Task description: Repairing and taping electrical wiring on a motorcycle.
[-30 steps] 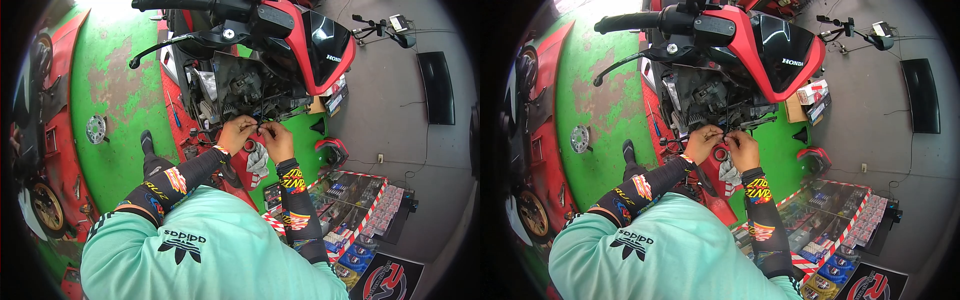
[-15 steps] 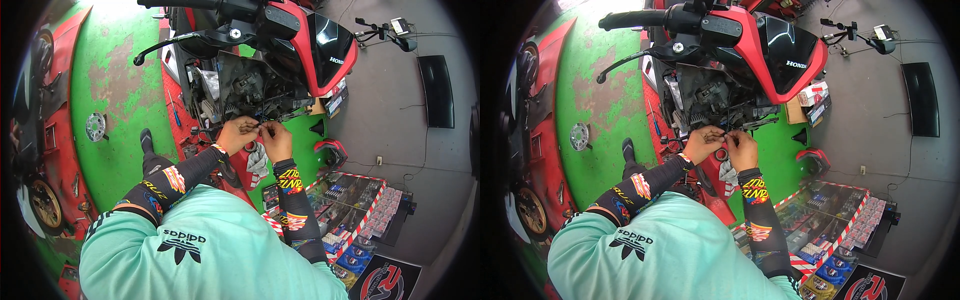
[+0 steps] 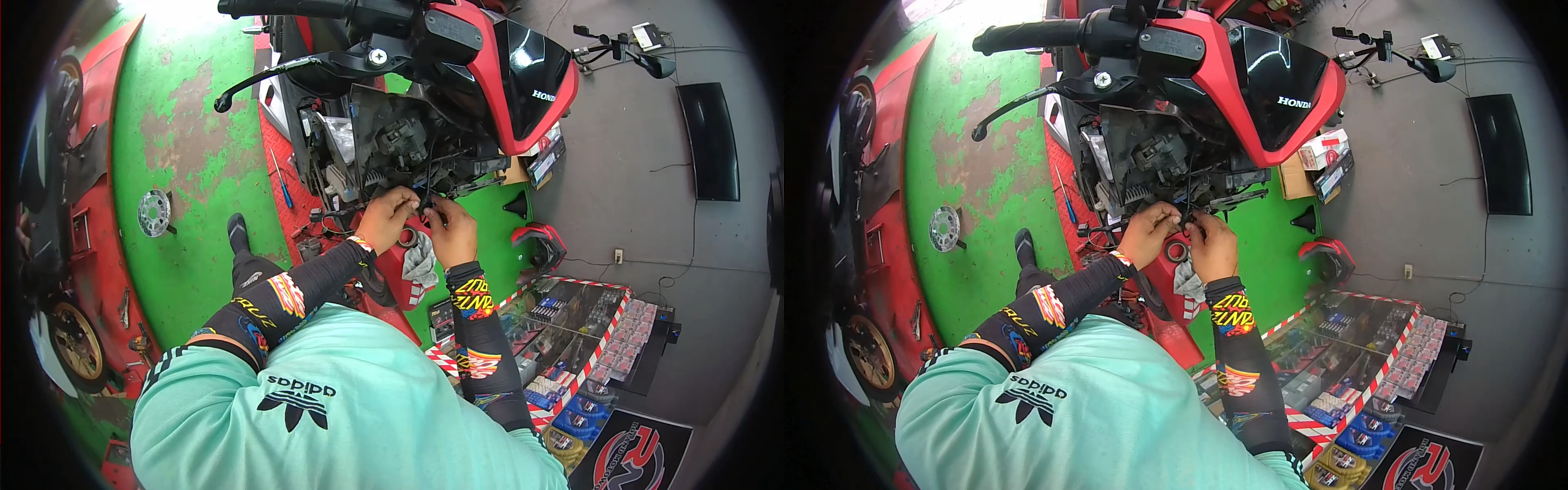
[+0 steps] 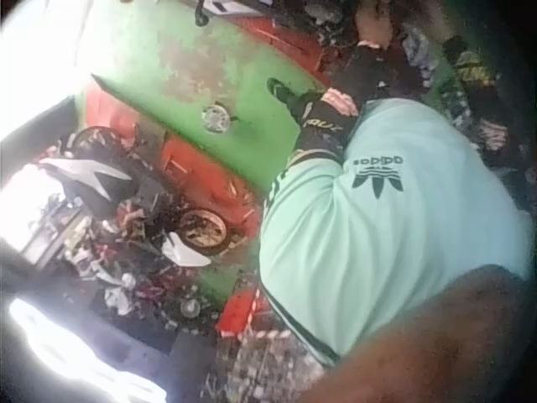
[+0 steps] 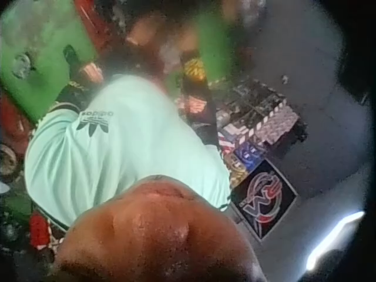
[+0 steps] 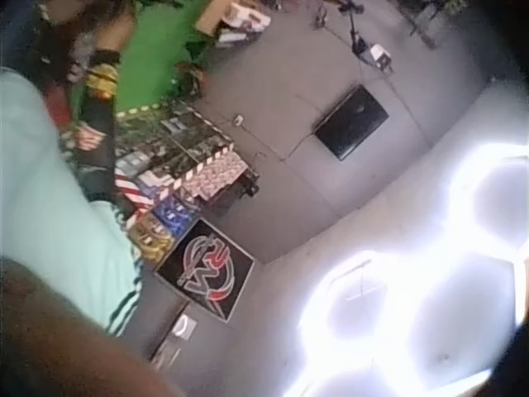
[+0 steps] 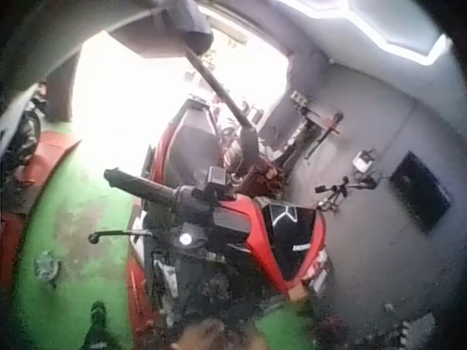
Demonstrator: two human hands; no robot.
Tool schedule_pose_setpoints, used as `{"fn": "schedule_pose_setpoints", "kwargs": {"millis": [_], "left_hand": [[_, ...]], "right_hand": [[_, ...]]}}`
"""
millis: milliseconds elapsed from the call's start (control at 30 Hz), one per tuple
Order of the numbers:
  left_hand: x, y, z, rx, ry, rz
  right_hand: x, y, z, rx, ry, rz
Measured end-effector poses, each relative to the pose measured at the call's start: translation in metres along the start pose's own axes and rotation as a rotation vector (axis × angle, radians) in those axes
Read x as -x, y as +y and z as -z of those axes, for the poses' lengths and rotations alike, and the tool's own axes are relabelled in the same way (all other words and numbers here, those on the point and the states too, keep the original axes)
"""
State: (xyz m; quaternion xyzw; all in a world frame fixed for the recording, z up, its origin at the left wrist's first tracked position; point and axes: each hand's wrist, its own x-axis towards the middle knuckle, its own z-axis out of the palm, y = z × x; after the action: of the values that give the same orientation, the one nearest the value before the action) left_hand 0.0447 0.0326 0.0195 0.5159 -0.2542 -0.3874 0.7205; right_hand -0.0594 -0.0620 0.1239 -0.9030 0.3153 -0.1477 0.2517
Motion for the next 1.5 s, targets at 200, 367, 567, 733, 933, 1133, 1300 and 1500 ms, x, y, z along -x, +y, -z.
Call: {"fn": "schedule_pose_setpoints", "kwargs": {"millis": [200,367,567,733,933,1133,1300,1500], "left_hand": [[-0.002,0.004,-0.001,-0.039,-0.027,-0.004],[0.002,0.007,-0.005,0.075,0.025,0.054],[0.008,0.014,-0.005,-0.094,0.073,-0.035],[0.016,0.018,-0.006,-0.170,0.067,-0.156],[0.012,0.026,-0.002,-0.132,0.004,0.020],[0.002,0.006,0.002,-0.147,-0.038,0.023],[0.000,0.002,0.000,-0.153,-0.010,-0.080],[-0.004,0.004,0.000,-0.141,-0.032,-0.073]], "right_hand": [[0.001,0.006,-0.002,-0.065,0.016,0.024],[0.004,0.017,-0.007,-0.076,0.009,-0.014],[0.005,0.014,-0.011,-0.155,0.035,-0.040],[0.005,0.017,-0.011,-0.137,0.061,0.003],[0.003,0.010,-0.003,-0.043,0.020,0.065],[-0.005,0.008,0.016,0.021,-0.069,0.206],[-0.005,0.013,0.009,0.208,0.023,0.210],[0.004,0.012,-0.018,0.286,0.299,0.202]]}}
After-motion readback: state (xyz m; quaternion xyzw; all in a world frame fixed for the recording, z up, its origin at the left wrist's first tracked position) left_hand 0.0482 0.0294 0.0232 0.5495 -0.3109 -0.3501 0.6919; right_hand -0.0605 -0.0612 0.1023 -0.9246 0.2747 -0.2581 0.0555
